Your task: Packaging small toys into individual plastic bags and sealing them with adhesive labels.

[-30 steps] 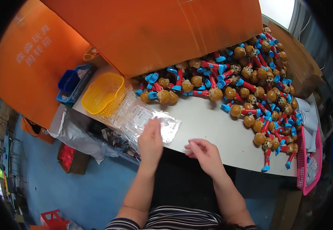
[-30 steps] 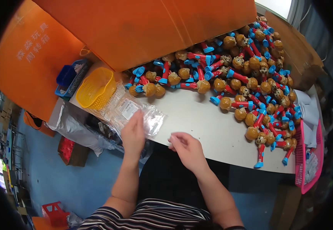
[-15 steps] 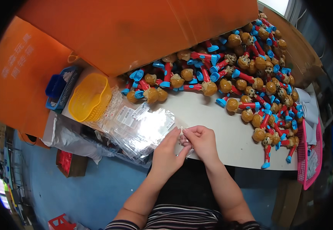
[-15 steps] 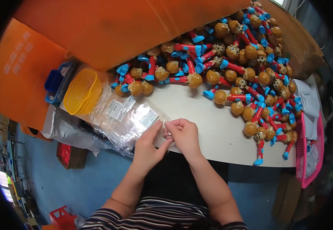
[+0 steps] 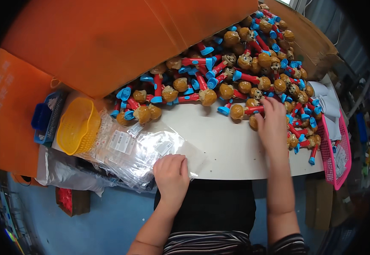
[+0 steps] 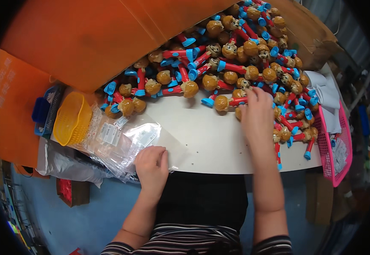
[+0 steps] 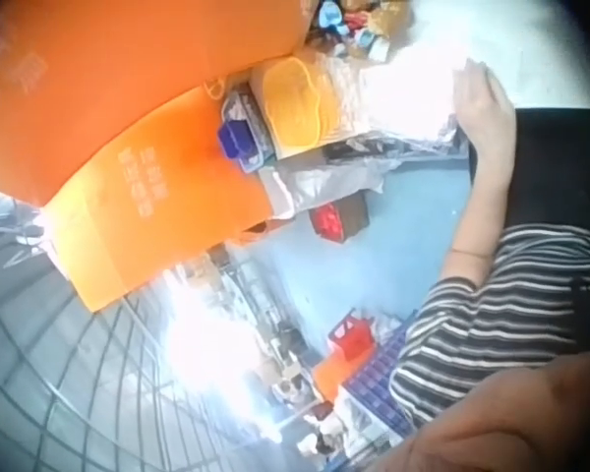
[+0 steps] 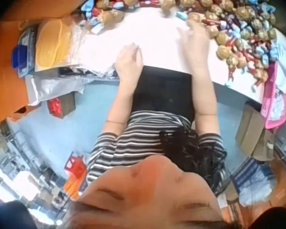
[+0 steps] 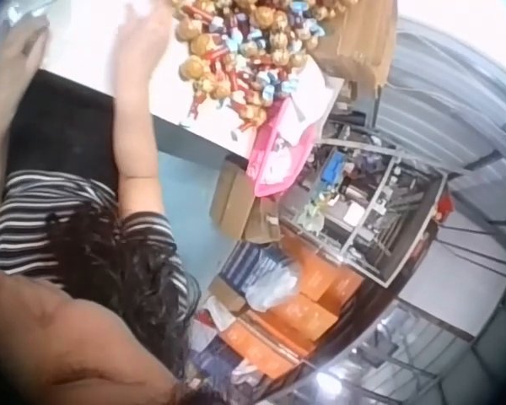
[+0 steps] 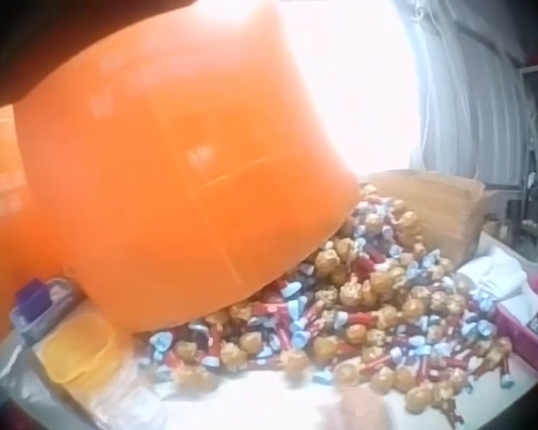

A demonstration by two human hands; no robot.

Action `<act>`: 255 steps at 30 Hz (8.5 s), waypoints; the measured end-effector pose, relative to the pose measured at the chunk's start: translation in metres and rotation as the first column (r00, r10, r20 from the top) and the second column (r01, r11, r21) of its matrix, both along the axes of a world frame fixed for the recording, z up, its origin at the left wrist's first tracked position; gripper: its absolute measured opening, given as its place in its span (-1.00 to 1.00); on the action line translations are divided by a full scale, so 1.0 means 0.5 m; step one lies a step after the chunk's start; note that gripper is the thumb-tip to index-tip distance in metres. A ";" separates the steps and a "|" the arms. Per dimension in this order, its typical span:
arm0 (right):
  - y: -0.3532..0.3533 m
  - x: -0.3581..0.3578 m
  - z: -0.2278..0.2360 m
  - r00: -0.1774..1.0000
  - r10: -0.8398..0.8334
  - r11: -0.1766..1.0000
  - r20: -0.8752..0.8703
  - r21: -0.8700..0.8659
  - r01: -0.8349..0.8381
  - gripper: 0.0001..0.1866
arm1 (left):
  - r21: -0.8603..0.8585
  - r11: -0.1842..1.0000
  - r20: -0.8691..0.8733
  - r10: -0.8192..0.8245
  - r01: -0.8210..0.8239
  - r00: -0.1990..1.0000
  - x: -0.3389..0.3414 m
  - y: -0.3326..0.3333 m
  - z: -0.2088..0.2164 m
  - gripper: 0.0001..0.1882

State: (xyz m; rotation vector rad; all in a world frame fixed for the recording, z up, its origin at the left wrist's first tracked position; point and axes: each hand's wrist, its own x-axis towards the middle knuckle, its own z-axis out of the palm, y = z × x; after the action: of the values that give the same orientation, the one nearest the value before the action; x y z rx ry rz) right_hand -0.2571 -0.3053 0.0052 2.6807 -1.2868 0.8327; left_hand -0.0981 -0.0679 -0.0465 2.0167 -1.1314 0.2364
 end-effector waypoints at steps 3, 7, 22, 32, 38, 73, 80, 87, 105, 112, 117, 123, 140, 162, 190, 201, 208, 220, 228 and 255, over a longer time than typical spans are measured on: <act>-0.077 -0.036 -0.001 0.981 0.060 0.975 -0.183 0.219 -0.019 -0.55 | -0.025 1.000 0.002 -0.013 0.013 1.000 -0.020 -0.022 -0.010 -0.91; -0.083 -0.033 0.011 0.981 0.176 0.958 -0.077 0.243 -0.153 -0.65 | -0.056 0.998 -0.117 -0.036 0.030 0.992 -0.021 -0.036 -0.031 -0.90; 0.198 -0.065 -0.080 0.746 0.473 0.766 0.468 0.200 -0.611 -0.71 | -0.026 0.993 -0.425 -0.119 0.119 0.897 0.007 -0.039 0.005 -0.93; 0.206 -0.062 -0.099 0.668 0.634 0.741 0.389 -0.062 -0.668 -0.65 | -0.039 0.985 -0.324 -0.173 0.169 0.930 0.008 -0.051 0.037 -0.92; 0.242 -0.052 -0.108 0.703 0.459 0.818 0.543 0.050 -0.574 -0.68 | -0.098 0.983 -0.289 -0.175 0.152 0.941 -0.007 -0.055 0.051 -0.95; 0.272 -0.020 -0.114 0.735 0.412 0.811 0.538 0.150 -0.565 -0.64 | -0.073 0.942 -0.147 -0.336 0.328 0.930 -0.069 -0.020 0.061 -0.84; 0.258 -0.007 -0.130 0.792 0.364 0.859 0.490 0.152 -0.489 -0.58 | -0.039 0.943 -0.140 -0.333 0.330 0.933 -0.065 -0.014 0.070 -0.82; 0.231 0.010 -0.140 0.674 0.071 0.648 0.735 0.480 -0.591 -0.55 | 0.049 0.909 -0.113 -0.407 0.414 0.906 -0.077 -0.023 0.071 -0.79; 0.211 -0.043 -0.089 0.798 -0.169 0.303 0.578 0.801 -0.516 -0.83 | -0.044 0.923 -0.169 -0.384 0.383 0.907 -0.075 -0.022 0.054 -0.84; 0.201 -0.037 -0.084 0.788 -0.310 0.052 0.533 0.837 -0.545 -0.85 | -0.035 0.954 -0.116 -0.300 0.298 0.947 -0.117 -0.049 -0.002 -0.81; 0.201 -0.033 -0.076 0.766 -0.384 -0.008 0.516 0.828 -0.561 -0.86 | -0.093 0.950 -0.006 -0.301 0.300 0.953 -0.123 -0.049 -0.016 -0.81; 0.201 -0.023 -0.074 0.775 -0.389 -0.063 0.498 0.825 -0.562 -0.87 | -0.097 0.960 0.078 -0.256 0.263 0.964 -0.127 -0.049 -0.020 -0.81; 0.202 -0.003 -0.089 0.727 -0.384 0.067 0.569 0.803 -0.593 -0.93 | -0.082 0.893 -0.087 -0.449 0.443 0.889 -0.079 -0.032 0.006 -0.84; 0.201 -0.002 -0.088 0.713 -0.428 0.025 0.555 0.796 -0.605 -0.89 | 0.022 0.917 0.010 -0.398 0.397 0.917 -0.084 -0.042 -0.008 -0.79; 0.203 -0.005 -0.088 0.699 -0.450 0.059 0.556 0.800 -0.598 -0.92 | -0.074 0.882 -0.038 -0.469 0.466 0.882 -0.074 -0.034 -0.018 -0.76; 0.212 0.011 -0.084 0.692 -0.449 0.082 0.565 0.798 -0.597 -0.92 | -0.574 0.817 -0.610 -0.384 -0.052 0.693 0.150 0.207 0.033 -0.83; 0.205 0.002 -0.085 0.699 -0.436 0.074 0.566 0.797 -0.599 -0.89 | -0.275 0.826 -0.209 0.449 -0.492 0.869 0.573 0.237 0.121 -0.76; 0.201 -0.002 -0.111 0.721 -0.441 0.103 0.534 0.828 -0.550 -0.89 | -0.240 0.950 0.229 0.255 -0.200 0.939 0.378 0.099 0.162 -0.76; 0.210 -0.007 -0.095 0.695 -0.432 0.042 0.574 0.783 -0.621 -0.90 | 0.267 0.759 0.033 -0.623 0.594 0.781 0.074 -0.076 0.080 -0.51; 0.240 -0.033 -0.122 0.687 -0.133 0.500 0.714 0.647 -0.576 -0.95 | -0.016 0.778 0.326 -0.589 0.628 0.739 0.066 -0.040 -0.010 -0.70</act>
State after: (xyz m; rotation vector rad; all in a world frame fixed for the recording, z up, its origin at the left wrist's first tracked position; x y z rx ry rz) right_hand -0.2737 -0.1852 -0.0556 3.5414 -1.8620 1.8228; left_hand -0.0651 -0.0881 -0.0514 1.4178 -1.8658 0.2730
